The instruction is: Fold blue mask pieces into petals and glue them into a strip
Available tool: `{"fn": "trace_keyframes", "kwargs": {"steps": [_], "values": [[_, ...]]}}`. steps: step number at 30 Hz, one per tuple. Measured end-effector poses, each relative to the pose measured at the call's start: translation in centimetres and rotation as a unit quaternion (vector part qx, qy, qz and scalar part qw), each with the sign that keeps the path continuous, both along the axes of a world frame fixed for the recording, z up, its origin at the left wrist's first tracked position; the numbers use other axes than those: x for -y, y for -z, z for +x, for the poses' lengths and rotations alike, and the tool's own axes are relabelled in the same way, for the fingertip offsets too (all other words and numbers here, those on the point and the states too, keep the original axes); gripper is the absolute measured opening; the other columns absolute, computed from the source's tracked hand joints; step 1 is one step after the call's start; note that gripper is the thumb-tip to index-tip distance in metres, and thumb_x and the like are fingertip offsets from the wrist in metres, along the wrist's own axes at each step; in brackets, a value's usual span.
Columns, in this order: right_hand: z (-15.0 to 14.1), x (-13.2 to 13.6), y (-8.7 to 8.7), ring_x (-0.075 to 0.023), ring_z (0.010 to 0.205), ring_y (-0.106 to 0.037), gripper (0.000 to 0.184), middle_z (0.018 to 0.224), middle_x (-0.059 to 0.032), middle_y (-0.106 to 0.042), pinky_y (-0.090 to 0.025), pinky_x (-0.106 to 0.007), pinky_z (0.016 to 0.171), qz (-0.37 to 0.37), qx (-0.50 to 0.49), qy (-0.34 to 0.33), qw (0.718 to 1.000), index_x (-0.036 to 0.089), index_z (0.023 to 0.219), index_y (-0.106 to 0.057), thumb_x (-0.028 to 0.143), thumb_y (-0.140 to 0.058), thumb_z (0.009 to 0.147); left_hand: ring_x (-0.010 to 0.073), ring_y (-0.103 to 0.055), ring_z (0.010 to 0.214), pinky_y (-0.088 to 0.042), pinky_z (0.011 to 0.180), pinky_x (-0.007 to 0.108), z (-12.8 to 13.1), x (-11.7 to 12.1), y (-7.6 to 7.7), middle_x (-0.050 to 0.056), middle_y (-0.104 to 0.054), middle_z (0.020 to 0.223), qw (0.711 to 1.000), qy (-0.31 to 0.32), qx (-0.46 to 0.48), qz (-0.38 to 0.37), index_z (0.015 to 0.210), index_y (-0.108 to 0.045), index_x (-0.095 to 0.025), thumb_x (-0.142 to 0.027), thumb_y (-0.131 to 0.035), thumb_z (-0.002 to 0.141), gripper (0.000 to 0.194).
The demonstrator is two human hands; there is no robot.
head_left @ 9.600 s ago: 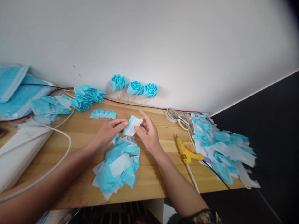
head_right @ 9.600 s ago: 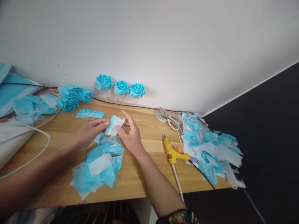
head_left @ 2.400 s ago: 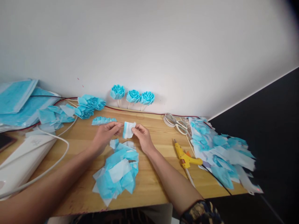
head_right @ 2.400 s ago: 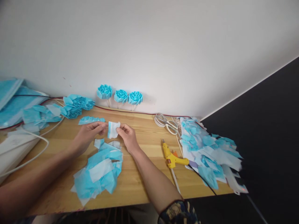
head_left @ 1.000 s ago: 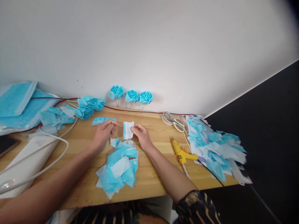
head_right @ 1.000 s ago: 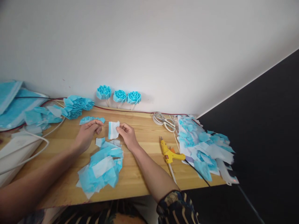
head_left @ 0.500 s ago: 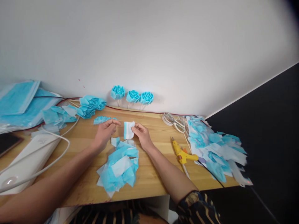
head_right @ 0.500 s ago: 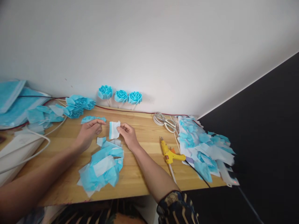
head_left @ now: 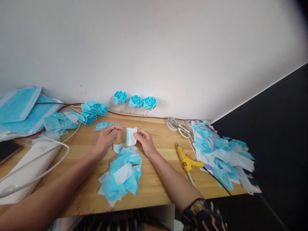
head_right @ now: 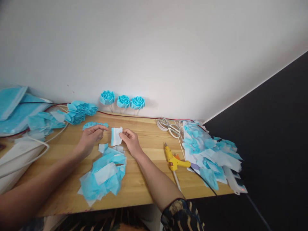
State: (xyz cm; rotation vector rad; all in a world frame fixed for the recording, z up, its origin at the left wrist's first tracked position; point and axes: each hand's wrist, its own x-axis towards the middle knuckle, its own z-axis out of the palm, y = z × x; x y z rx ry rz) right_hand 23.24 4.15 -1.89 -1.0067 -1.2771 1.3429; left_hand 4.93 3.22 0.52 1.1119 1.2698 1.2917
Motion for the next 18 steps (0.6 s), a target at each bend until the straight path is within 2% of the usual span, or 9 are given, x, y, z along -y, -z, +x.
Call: {"fn": "trace_keyframes", "kwargs": {"steps": [18], "values": [[0.04, -0.01, 0.08, -0.0111, 0.062, -0.045, 0.024, 0.066, 0.0044, -0.056, -0.036, -0.025, 0.063, 0.0, 0.0, 0.0, 1.0, 0.02, 0.074, -0.064, 0.042, -0.072, 0.074, 0.0096, -0.027, 0.044, -0.018, 0.045, 0.022, -0.03, -0.03, 0.75, -0.008, -0.032, 0.048, 1.0, 0.011, -0.005, 0.009, 0.076, -0.068, -0.018, -0.029, -0.056, 0.067, 0.019]]}}
